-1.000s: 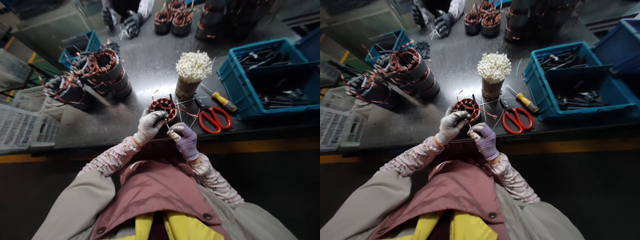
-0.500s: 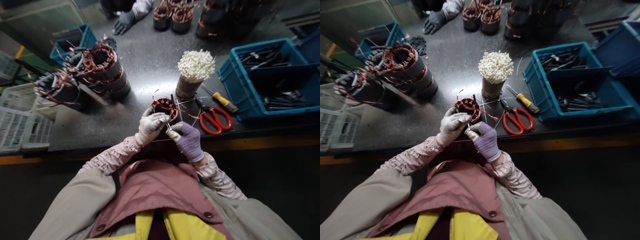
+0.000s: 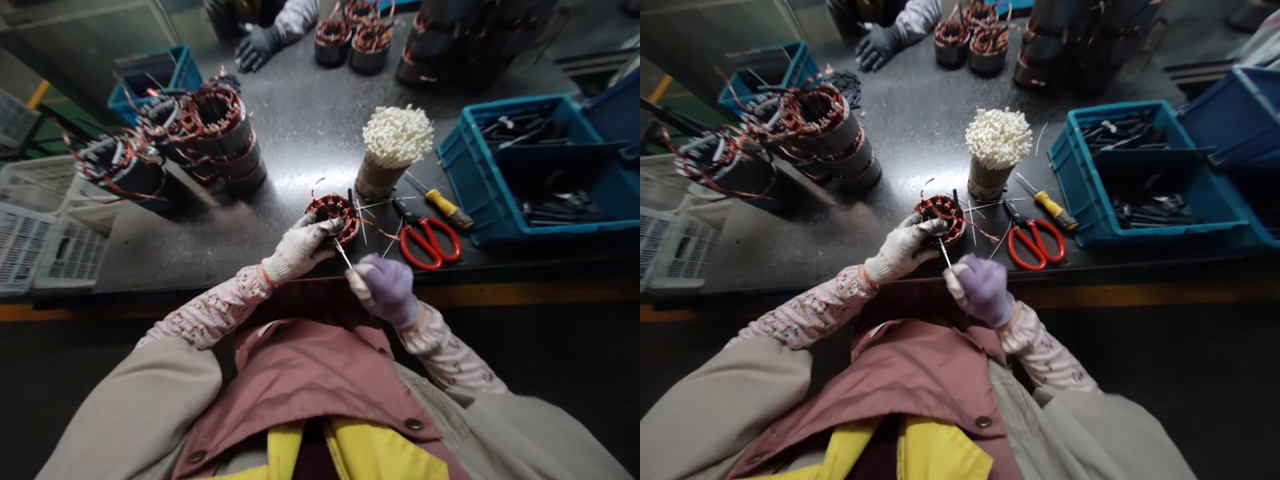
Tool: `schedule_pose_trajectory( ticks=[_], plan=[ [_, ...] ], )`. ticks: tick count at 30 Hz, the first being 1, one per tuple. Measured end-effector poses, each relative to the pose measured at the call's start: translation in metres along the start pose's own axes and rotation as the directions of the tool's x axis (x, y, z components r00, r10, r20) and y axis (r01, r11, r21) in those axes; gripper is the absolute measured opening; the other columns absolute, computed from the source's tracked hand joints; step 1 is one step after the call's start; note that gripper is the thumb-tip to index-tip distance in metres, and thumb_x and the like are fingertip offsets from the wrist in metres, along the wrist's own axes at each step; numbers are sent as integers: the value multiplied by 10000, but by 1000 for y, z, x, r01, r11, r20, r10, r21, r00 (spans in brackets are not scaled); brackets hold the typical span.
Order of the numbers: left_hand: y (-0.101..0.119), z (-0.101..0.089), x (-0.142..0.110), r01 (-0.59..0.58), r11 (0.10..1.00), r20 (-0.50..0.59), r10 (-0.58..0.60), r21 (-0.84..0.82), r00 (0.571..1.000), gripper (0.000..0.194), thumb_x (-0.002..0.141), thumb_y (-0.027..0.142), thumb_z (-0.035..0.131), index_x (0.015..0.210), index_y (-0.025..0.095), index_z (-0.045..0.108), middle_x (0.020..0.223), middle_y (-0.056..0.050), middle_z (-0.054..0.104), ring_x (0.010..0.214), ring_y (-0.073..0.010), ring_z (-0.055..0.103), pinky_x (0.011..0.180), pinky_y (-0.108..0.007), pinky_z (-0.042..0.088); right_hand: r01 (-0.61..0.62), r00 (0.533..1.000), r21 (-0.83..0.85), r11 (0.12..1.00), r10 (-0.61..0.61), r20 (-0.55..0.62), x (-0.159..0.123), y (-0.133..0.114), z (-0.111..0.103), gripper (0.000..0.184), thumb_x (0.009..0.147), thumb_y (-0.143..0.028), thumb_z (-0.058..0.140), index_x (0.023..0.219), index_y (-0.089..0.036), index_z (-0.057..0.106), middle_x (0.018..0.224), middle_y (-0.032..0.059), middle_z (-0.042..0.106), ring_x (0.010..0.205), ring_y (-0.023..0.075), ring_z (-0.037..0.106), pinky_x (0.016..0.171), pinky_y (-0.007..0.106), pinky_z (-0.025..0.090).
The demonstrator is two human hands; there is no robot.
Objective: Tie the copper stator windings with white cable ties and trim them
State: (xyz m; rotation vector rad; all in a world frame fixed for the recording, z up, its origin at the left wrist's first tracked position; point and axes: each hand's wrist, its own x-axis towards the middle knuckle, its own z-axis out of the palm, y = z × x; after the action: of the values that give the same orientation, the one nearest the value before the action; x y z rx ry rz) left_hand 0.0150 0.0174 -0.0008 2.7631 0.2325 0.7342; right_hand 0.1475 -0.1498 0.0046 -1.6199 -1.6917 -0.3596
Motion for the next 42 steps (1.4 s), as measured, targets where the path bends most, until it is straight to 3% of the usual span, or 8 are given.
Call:
schedule_pose_trajectory(
  ticks=[4, 10, 12, 16, 18, 23, 34, 42],
  plan=[
    [-2, -6, 5, -64, 997, 128, 59, 38, 990, 355, 893, 291, 648, 1229, 175, 639, 1155, -72, 730, 1098, -210, 657, 1039, -381, 484, -390, 915, 496, 776, 386, 115, -5, -21, -11, 260, 878, -385, 566, 696, -199, 561, 713, 40, 665, 522, 99, 521, 482, 239, 342],
    [1, -11, 19, -169, 981, 244, 140, 100, 960, 196, 943, 340, 577, 1053, 258, 716, 1170, -2, 730, 999, -163, 677, 1012, -360, 489, -500, 658, 863, -75, 614, 435, 50, -10, 1, 378, 802, -426, 567, 581, -206, 353, 523, -58, 446, 337, 26, 257, 325, 184, 164],
    [4, -19, 22, -201, 970, 334, 144, 140, 931, 232, 946, 292, 562, 1133, 258, 694, 1235, -14, 702, 1055, -166, 662, 1031, -361, 477, -524, 627, 851, 36, 692, 357, 72, 10, 2, 353, 791, -432, 588, 600, -202, 401, 548, -49, 473, 372, 38, 330, 341, 183, 237],
    [-4, -43, 25, -233, 921, 465, 65, 313, 883, 418, 934, 156, 505, 1327, 272, 584, 1430, -65, 564, 1287, -233, 545, 1042, -436, 459, -393, 836, 466, 793, 519, -177, 82, 61, -9, 300, 887, -469, 541, 815, -186, 613, 817, 62, 643, 791, 165, 625, 721, 323, 550],
    [-14, -53, 31, -266, 899, 513, 56, 347, 857, 408, 947, 159, 483, 1318, 290, 589, 1420, -68, 570, 1259, -248, 563, 949, -407, 508, -277, 883, 119, 953, 302, -359, 78, 87, -16, 346, 909, -485, 541, 986, -166, 651, 1060, 136, 641, 1046, 229, 597, 919, 410, 518],
    [-32, -57, 48, -502, 854, 573, 345, 137, 743, 305, 967, 187, 488, 1199, 303, 649, 1159, -24, 709, 985, -163, 659, 774, -267, 524, -214, 961, -277, 937, 152, -230, 83, 116, -22, 397, 889, -448, 613, 1147, -150, 666, 1218, 169, 599, 1143, 300, 530, 987, 474, 463],
    [-24, -43, 21, -388, 917, 300, 346, 90, 889, 261, 949, 360, 559, 1149, 242, 678, 1043, -54, 732, 1003, -196, 663, 823, -306, 582, -204, 977, -392, 897, 163, -134, 91, 125, -10, 329, 913, -324, 580, 1186, -191, 708, 1231, 148, 657, 1105, 281, 540, 972, 460, 412],
    [-30, -40, 10, -399, 897, 195, 363, 190, 911, 313, 982, 301, 421, 1037, 248, 725, 1010, -45, 759, 839, -196, 718, 684, -293, 606, -198, 980, -272, 942, 189, -59, 106, 119, -28, 245, 920, -306, 597, 1106, -241, 743, 1211, 75, 699, 1078, 204, 619, 997, 368, 449]
  ],
)
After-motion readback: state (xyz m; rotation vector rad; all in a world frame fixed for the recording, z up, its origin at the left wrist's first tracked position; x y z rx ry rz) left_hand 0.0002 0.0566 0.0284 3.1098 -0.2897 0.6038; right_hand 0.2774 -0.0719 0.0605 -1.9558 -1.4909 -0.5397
